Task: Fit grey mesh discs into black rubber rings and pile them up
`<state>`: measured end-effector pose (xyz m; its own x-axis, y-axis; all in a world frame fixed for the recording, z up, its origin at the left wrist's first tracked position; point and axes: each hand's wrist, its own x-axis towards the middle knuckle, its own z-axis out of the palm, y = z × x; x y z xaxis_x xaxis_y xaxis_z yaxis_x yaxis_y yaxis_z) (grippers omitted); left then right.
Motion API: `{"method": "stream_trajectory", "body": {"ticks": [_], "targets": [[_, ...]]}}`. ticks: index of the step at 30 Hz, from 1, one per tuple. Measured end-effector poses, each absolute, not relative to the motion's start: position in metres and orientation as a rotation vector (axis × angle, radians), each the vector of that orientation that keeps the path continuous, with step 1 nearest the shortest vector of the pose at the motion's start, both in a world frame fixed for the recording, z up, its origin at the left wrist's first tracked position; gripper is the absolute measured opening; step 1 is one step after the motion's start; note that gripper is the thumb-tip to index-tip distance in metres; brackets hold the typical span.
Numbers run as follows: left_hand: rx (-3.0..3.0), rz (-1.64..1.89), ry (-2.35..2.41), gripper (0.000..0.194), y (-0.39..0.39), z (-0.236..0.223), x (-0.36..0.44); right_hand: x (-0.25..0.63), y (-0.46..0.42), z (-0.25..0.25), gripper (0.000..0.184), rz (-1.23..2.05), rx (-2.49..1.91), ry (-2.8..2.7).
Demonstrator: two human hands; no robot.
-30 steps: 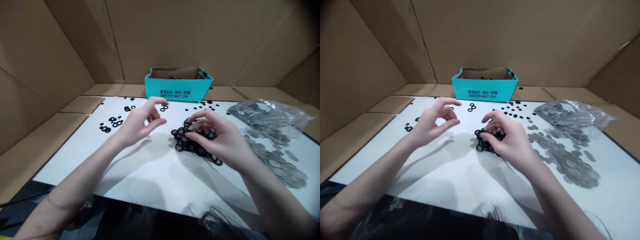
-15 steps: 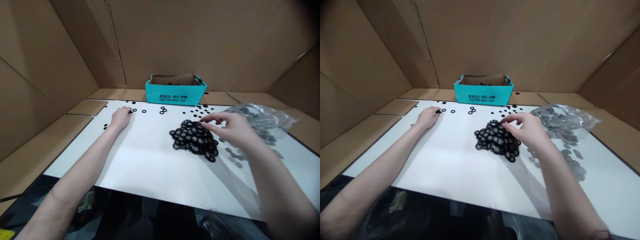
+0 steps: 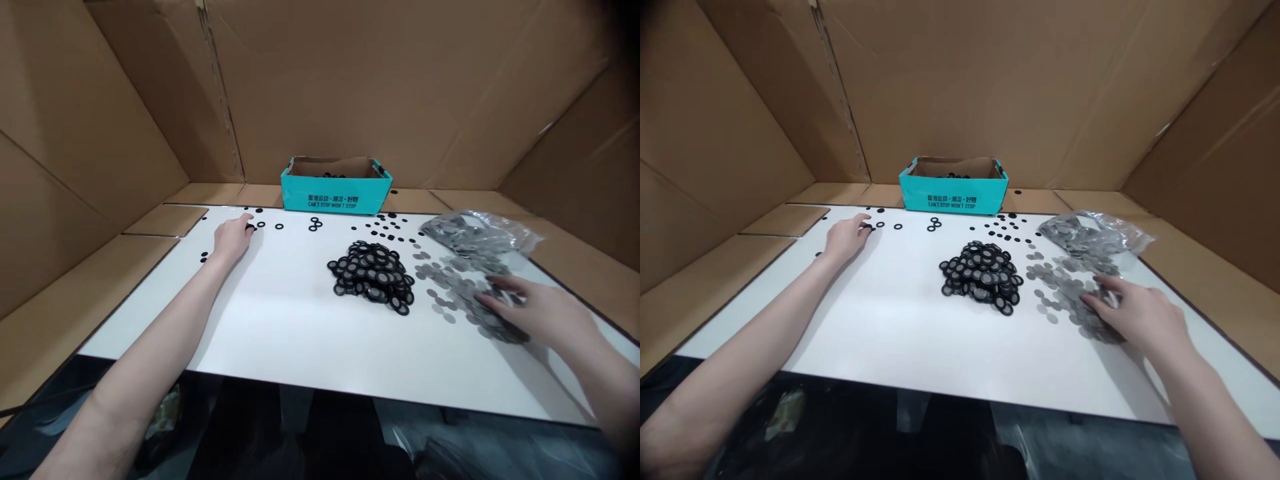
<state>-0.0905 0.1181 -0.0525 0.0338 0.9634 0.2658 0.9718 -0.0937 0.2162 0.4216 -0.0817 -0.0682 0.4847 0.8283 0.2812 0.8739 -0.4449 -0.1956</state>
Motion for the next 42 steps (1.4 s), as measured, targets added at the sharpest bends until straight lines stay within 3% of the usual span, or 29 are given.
{"method": "stream_trajectory", "body": {"ticks": [7,12,18,31,42], "targets": [[-2.348,-0.868,-2.014,0.040,0.114,-0.050,-0.089,0.398,-0.087,-0.056,0.021,0.020,-2.396,-1.200],[-2.639,-1.139,-1.828,0.040,0.103,-0.053,-0.066,0.395,-0.083,-0.047,0.029,0.087,-2.340,-1.164],[-2.968,-1.281,-1.586,0.026,0.085,-0.052,-0.037,0.392,-0.077,-0.039,0.031,0.063,-2.287,-1.100],[-3.077,-1.389,-1.512,0.023,0.072,-0.047,-0.032,0.370,-0.070,-0.036,0.035,0.052,-2.065,-1.113],[-3.120,-1.385,-1.467,0.021,0.067,-0.043,-0.030,0.355,-0.058,-0.029,0.012,0.066,-2.164,-1.119]]}}
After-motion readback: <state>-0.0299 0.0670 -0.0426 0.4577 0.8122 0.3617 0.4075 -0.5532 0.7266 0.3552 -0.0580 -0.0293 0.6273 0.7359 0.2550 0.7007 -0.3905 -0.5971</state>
